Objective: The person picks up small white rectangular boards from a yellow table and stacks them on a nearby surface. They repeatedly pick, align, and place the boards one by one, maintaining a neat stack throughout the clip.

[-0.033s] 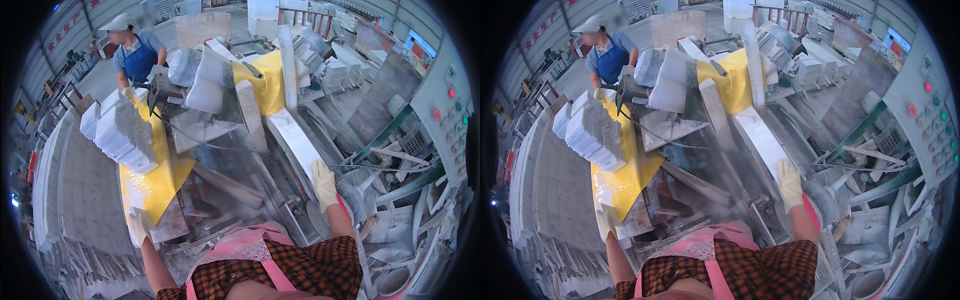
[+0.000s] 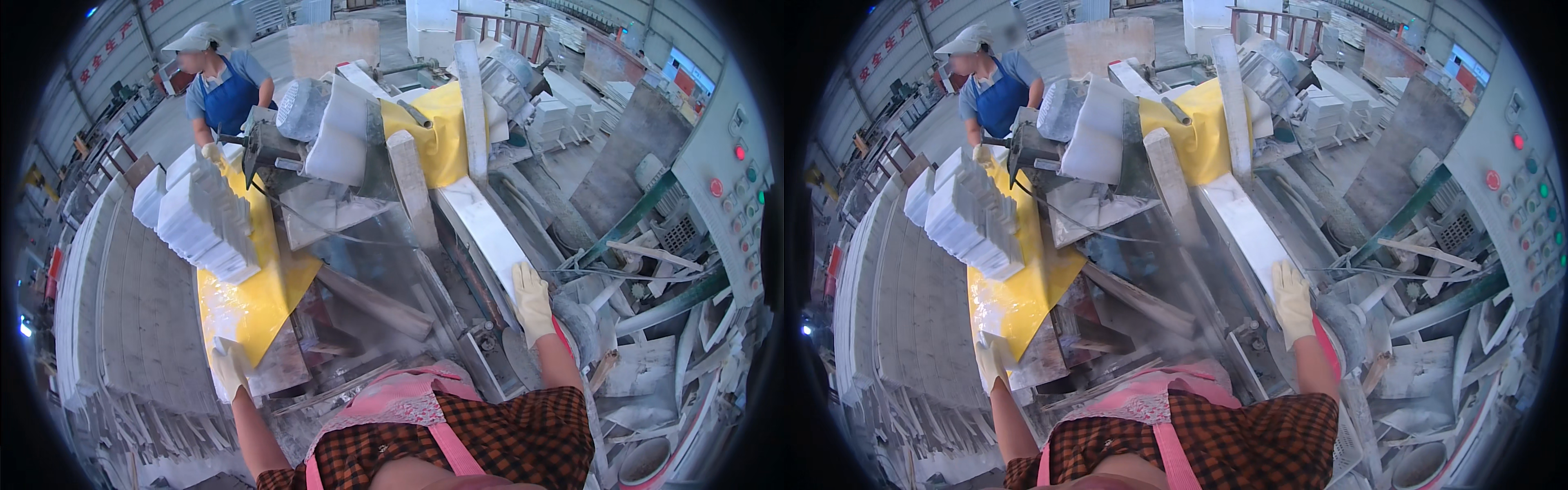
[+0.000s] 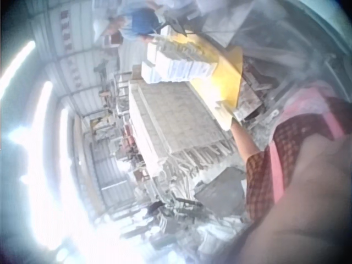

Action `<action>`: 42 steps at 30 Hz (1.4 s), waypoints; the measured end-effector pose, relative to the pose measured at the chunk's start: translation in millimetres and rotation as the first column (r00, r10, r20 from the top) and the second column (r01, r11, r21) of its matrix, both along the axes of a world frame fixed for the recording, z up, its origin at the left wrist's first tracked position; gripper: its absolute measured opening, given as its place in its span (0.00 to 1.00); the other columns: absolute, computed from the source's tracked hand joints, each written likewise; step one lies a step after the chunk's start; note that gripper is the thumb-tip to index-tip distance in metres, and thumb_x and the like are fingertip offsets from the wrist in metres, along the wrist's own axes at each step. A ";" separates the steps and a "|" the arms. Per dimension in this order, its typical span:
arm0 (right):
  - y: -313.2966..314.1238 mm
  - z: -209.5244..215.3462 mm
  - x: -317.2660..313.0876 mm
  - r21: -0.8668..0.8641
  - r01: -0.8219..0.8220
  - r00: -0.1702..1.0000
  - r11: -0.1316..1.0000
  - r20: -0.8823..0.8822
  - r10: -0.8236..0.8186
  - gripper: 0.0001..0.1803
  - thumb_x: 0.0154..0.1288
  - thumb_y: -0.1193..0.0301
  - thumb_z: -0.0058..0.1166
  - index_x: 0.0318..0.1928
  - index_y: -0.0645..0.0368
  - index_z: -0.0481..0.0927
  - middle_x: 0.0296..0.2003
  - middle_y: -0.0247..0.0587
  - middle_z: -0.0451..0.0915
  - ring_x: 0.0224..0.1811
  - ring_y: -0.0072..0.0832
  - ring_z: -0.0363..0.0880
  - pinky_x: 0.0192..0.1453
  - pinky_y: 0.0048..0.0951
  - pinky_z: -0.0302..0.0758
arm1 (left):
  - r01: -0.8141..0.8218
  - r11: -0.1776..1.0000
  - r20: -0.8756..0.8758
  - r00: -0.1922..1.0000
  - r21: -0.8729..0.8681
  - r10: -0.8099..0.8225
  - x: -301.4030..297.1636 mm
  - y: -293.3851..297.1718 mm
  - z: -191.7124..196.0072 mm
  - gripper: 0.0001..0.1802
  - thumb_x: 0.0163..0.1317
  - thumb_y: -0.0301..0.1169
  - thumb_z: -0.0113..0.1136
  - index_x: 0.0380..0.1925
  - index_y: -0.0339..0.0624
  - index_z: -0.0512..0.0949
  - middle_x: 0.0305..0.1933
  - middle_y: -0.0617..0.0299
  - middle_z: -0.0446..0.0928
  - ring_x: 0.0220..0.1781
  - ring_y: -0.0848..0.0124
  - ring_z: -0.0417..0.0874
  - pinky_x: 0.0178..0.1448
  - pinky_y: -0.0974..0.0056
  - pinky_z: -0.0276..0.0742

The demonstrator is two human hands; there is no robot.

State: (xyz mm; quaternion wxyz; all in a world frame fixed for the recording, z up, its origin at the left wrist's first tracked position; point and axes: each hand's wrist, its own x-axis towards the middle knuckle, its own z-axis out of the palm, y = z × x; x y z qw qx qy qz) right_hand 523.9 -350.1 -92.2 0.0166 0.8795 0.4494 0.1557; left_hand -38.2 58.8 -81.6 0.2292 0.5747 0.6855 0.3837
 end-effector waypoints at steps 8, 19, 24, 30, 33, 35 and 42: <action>6.4 7.8 22.0 0.119 -0.183 0.978 0.976 0.120 0.169 0.35 0.62 0.67 0.59 0.68 0.68 0.70 0.63 0.53 0.76 0.69 0.47 0.71 0.77 0.47 0.63 | 0.005 0.998 -0.054 0.999 -0.065 -0.008 3.7 -9.5 12.8 0.22 0.62 0.35 0.54 0.50 0.26 0.75 0.46 0.38 0.80 0.48 0.45 0.83 0.52 0.50 0.76; 70.2 -34.0 67.2 -0.017 -0.234 0.955 0.972 0.184 0.233 0.33 0.69 0.70 0.45 0.73 0.69 0.64 0.70 0.58 0.69 0.75 0.48 0.66 0.81 0.46 0.59 | -0.051 0.999 -0.122 0.991 -0.015 0.049 -6.4 4.6 -15.3 0.22 0.60 0.38 0.58 0.46 0.28 0.79 0.47 0.33 0.82 0.51 0.39 0.83 0.59 0.44 0.75; 69.5 -18.0 64.5 0.006 -0.259 0.965 0.966 0.033 0.258 0.35 0.67 0.71 0.49 0.73 0.70 0.63 0.71 0.63 0.67 0.77 0.54 0.63 0.83 0.47 0.57 | -0.088 0.996 -0.297 0.952 -0.018 0.078 -2.3 3.1 -8.6 0.25 0.60 0.43 0.59 0.47 0.31 0.80 0.49 0.32 0.82 0.54 0.38 0.82 0.59 0.43 0.76; 94.0 43.2 55.6 -0.024 0.079 0.933 0.997 -0.350 -0.082 0.26 0.67 0.66 0.59 0.64 0.58 0.77 0.51 0.58 0.83 0.53 0.52 0.84 0.58 0.49 0.80 | -0.125 0.983 -0.247 0.965 -0.134 0.089 20.7 -20.1 32.1 0.27 0.62 0.43 0.57 0.51 0.30 0.78 0.49 0.30 0.81 0.55 0.38 0.82 0.61 0.45 0.75; 132.7 57.6 19.4 0.368 0.124 0.816 0.921 -0.566 0.116 0.19 0.69 0.63 0.61 0.54 0.63 0.83 0.38 0.53 0.86 0.41 0.42 0.87 0.48 0.43 0.80 | -0.120 0.974 -0.156 0.984 -0.190 0.091 28.3 -22.7 42.0 0.26 0.66 0.44 0.54 0.52 0.30 0.77 0.50 0.29 0.80 0.57 0.37 0.81 0.62 0.44 0.74; 170.2 57.0 -38.7 0.444 0.354 0.453 0.823 -0.851 0.265 0.22 0.73 0.60 0.62 0.58 0.62 0.80 0.42 0.37 0.84 0.40 0.22 0.80 0.44 0.30 0.77 | -0.108 0.979 -0.097 0.991 -0.173 0.092 26.6 -22.2 38.0 0.26 0.67 0.44 0.54 0.52 0.30 0.76 0.50 0.29 0.80 0.57 0.37 0.81 0.62 0.44 0.73; 299.4 79.9 -319.5 0.574 0.091 -0.043 0.814 -0.814 0.579 0.23 0.76 0.72 0.51 0.68 0.64 0.72 0.60 0.54 0.76 0.61 0.43 0.77 0.67 0.37 0.73 | 0.227 0.973 0.124 0.968 -0.044 -0.220 5.1 -31.5 5.3 0.34 0.77 0.47 0.49 0.75 0.40 0.62 0.77 0.45 0.63 0.80 0.56 0.60 0.80 0.57 0.57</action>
